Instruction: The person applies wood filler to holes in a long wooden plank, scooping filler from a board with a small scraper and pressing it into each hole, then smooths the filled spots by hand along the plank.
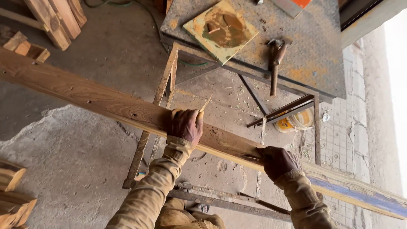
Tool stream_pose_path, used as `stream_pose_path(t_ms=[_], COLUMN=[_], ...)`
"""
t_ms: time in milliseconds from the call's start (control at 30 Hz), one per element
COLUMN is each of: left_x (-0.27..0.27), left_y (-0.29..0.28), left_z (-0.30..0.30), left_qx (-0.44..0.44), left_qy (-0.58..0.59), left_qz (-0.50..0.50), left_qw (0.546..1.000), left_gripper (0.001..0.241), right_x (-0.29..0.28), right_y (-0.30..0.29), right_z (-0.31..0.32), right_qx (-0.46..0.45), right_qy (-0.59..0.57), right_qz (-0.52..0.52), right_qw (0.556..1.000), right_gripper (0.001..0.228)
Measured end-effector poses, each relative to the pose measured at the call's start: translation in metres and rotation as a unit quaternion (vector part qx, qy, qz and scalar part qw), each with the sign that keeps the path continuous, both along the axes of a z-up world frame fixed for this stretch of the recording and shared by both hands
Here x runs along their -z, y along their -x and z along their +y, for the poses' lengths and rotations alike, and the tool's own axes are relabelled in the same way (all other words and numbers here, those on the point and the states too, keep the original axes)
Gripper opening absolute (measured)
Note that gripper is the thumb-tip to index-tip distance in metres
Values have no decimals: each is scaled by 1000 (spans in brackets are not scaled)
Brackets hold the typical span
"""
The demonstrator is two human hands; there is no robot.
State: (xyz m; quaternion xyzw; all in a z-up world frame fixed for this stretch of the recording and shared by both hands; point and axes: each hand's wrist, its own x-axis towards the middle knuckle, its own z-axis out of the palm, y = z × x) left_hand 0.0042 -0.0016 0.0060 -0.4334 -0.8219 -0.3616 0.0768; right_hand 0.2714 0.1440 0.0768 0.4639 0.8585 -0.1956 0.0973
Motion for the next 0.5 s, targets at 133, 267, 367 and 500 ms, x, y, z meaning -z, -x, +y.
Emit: stream_pose_path(t_ms=[133,267,367,500], left_x=[-1,0,3,14], left_y=[-2,0,1,2], left_z=[2,-2,2,4], left_qx=[-4,-5,1,-6], left_qy=[-3,-17,-12,-2], left_qz=[-3,19,9,5], left_qw=[1000,1000,1000,1000], left_gripper=[20,20,21,24], right_x=[-6,-11,-16,-28], right_y=[9,29,38,53], right_z=[-7,-27,-34,-45], right_qx=[-9,-20,-16,-63], right_qy=[23,45,21,15], right_qz=[17,49,11,-27], right_qw=[1000,998,1000,998], right_gripper=[26,27,28,38])
